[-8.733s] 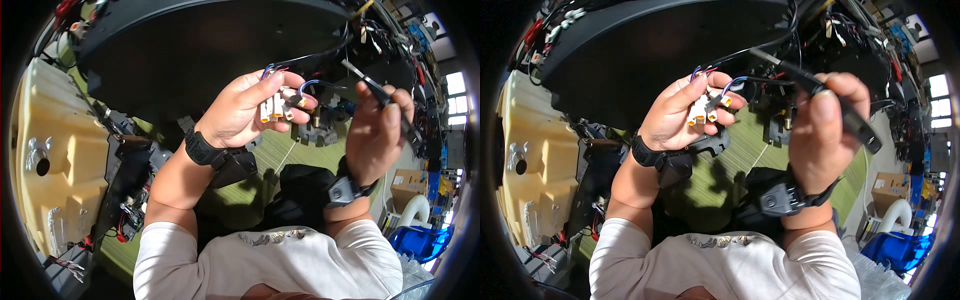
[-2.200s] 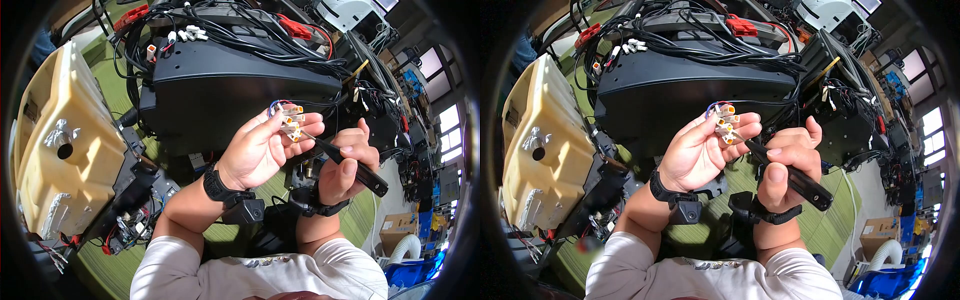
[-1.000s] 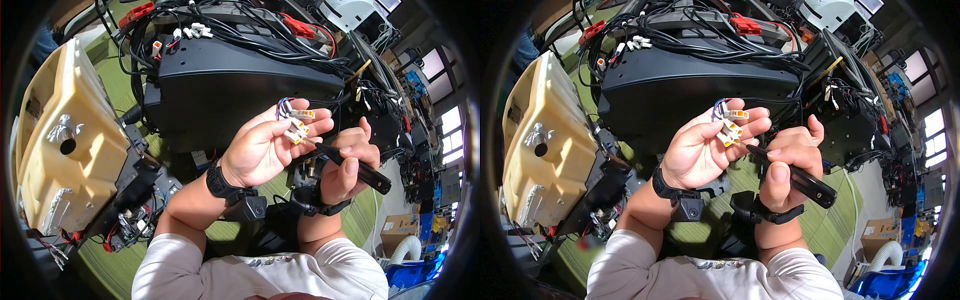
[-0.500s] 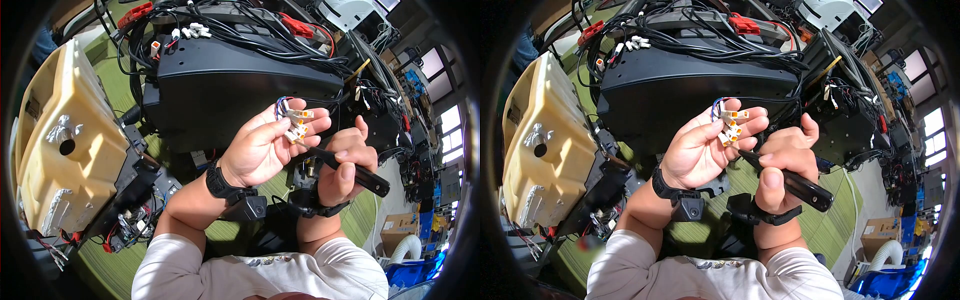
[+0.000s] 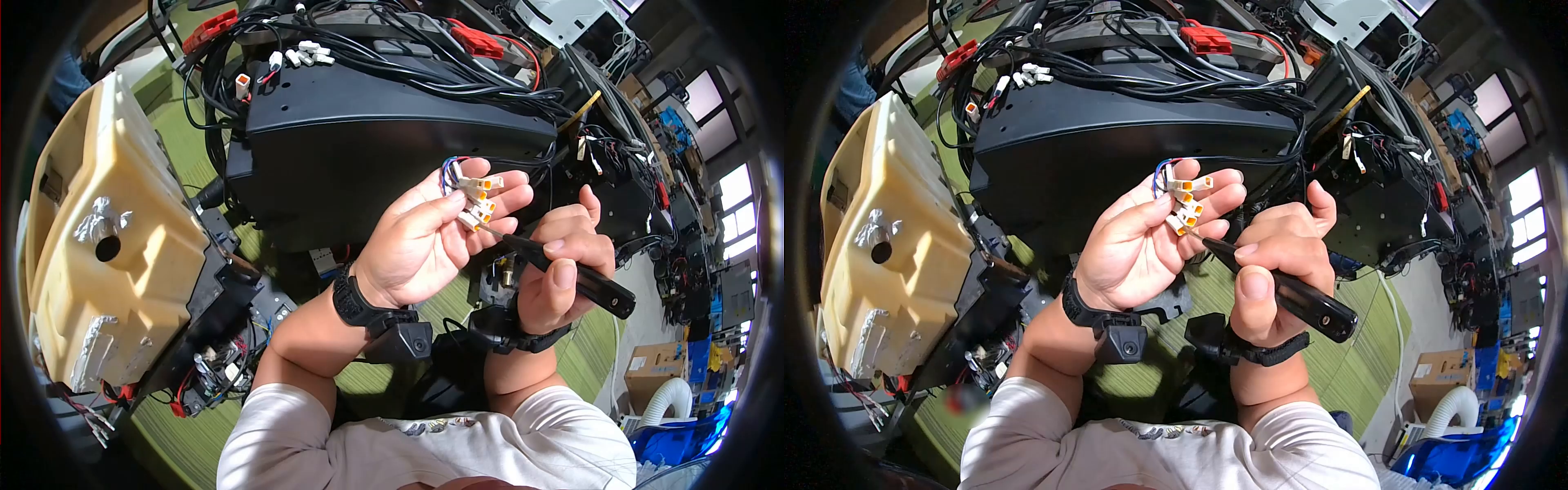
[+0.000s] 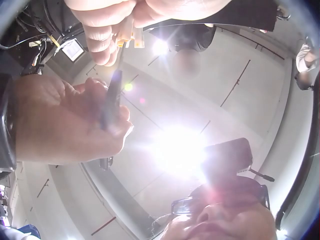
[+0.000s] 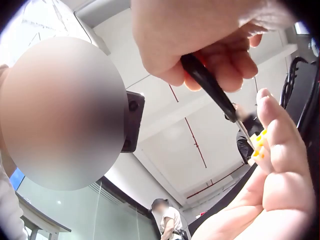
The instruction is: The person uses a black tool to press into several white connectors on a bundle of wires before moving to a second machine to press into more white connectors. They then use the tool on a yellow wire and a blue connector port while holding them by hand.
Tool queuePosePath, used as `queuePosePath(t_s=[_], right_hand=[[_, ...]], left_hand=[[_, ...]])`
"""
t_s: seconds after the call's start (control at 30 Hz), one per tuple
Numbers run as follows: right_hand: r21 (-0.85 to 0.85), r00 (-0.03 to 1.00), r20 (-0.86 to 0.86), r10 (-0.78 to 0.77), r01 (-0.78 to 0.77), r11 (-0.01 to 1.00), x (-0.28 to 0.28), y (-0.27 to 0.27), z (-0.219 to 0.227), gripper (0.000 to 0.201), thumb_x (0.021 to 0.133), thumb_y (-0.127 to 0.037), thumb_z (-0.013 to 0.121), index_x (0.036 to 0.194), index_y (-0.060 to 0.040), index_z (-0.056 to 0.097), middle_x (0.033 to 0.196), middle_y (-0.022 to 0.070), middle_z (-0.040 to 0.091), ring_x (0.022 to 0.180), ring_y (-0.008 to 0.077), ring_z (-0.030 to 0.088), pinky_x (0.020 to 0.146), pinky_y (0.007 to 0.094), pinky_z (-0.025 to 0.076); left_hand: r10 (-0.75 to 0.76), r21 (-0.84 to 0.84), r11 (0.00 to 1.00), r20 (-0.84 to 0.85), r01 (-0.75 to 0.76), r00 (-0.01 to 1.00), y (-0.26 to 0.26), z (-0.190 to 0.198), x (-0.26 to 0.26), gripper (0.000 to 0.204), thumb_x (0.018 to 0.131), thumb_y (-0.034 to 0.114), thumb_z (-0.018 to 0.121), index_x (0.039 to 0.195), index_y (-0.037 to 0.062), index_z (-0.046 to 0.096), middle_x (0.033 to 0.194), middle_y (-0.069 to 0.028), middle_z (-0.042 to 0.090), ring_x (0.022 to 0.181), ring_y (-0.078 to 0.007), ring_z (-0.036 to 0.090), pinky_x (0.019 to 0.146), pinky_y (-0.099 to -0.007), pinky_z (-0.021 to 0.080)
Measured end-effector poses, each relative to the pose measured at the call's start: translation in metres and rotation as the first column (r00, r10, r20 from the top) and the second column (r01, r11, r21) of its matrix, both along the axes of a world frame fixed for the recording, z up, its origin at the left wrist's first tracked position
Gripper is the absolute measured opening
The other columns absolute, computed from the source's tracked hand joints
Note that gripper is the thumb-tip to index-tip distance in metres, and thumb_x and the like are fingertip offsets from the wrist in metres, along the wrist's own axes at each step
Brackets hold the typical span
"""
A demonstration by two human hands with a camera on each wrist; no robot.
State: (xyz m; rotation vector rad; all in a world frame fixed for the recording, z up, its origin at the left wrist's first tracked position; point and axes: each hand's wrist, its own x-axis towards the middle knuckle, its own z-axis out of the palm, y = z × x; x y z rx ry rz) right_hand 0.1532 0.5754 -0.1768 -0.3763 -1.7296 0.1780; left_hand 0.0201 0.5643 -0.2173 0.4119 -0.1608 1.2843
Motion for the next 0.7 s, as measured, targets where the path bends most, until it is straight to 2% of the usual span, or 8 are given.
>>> queuePosePath(t_s=[0.07,0.13,0.27,0.37,0.47,0.53,0.7], right_hand=[[0.004,1.000,0.009,-0.001,0.001,1.000,-0.0002,-0.0014,0.0006,0.020,0.076,-0.027,0.051,0.072,-0.0081,0.046,0.053,0.0038,0.047,0.052,0.0131,0.043,0.097,0.0376,0.022],[-0.071,1.000,-0.007,0.014,-0.014,0.997,-0.0021,-0.0050,0.0020,0.019,0.073,-0.029,0.056,0.068,-0.0109,0.052,0.057,0.0007,0.050,0.057,0.0126,0.048,0.097,0.0364,0.020],[-0.073,1.000,0.025,0.015,-0.013,0.997,-0.0016,-0.0054,0.0018,0.020,0.073,-0.030,0.055,0.068,-0.0109,0.052,0.057,0.0008,0.050,0.058,0.0127,0.048,0.097,0.0365,0.020],[-0.044,0.996,-0.086,0.011,-0.015,0.999,-0.0017,-0.0058,0.0019,0.020,0.074,-0.030,0.054,0.069,-0.0110,0.050,0.057,0.0013,0.050,0.057,0.0132,0.048,0.097,0.0365,0.020],[0.024,0.998,-0.070,-0.002,0.003,1.000,0.0003,-0.0027,0.0012,0.019,0.076,-0.025,0.051,0.073,-0.0071,0.046,0.054,0.0045,0.046,0.054,0.0143,0.044,0.096,0.0384,0.024],[-0.039,0.997,-0.072,-0.023,0.020,0.999,-0.0007,-0.0019,0.0009,0.019,0.073,-0.029,0.054,0.070,-0.0107,0.050,0.056,0.0015,0.050,0.056,0.0135,0.047,0.096,0.0362,0.022],[-0.043,0.999,-0.037,-0.002,0.001,0.999,0.0009,-0.0017,0.0019,0.018,0.073,-0.028,0.055,0.071,-0.0105,0.051,0.057,0.0012,0.051,0.057,0.0131,0.048,0.095,0.0358,0.022]], left_hand=[[-0.014,0.019,1.000,0.021,0.014,1.000,0.0003,-0.0010,-0.0002,0.031,0.089,0.007,0.033,0.120,0.0002,0.035,0.128,-0.0226,0.036,0.117,-0.0311,0.041,0.090,-0.0362,0.045],[-0.007,0.014,1.000,0.026,0.007,1.000,-0.0001,0.0002,0.0006,0.031,0.089,0.007,0.033,0.119,0.0005,0.035,0.128,-0.0226,0.036,0.116,-0.0310,0.041,0.090,-0.0360,0.045],[-0.015,0.020,1.000,0.050,0.014,0.999,0.0006,-0.0022,0.0010,0.030,0.089,0.007,0.033,0.119,0.0013,0.035,0.127,-0.0220,0.036,0.116,-0.0307,0.042,0.089,-0.0362,0.045],[-0.006,-0.003,1.000,0.032,0.006,0.999,-0.0004,-0.0012,0.0013,0.030,0.090,0.008,0.033,0.119,0.0020,0.036,0.127,-0.0214,0.036,0.116,-0.0303,0.042,0.088,-0.0354,0.045],[-0.008,0.006,1.000,0.046,0.007,0.999,-0.0005,-0.0023,0.0014,0.030,0.090,0.008,0.033,0.119,0.0025,0.036,0.127,-0.0208,0.037,0.116,-0.0298,0.042,0.086,-0.0344,0.046],[-0.004,0.002,1.000,0.044,0.004,0.999,-0.0019,-0.0012,0.0019,0.030,0.090,0.008,0.034,0.119,0.0026,0.036,0.127,-0.0208,0.037,0.116,-0.0297,0.043,0.086,-0.0339,0.045],[-0.001,0.003,1.000,0.047,0.001,0.999,-0.0012,-0.0018,0.0016,0.030,0.089,0.008,0.034,0.119,0.0026,0.035,0.127,-0.0207,0.037,0.116,-0.0294,0.043,0.085,-0.0329,0.046]])
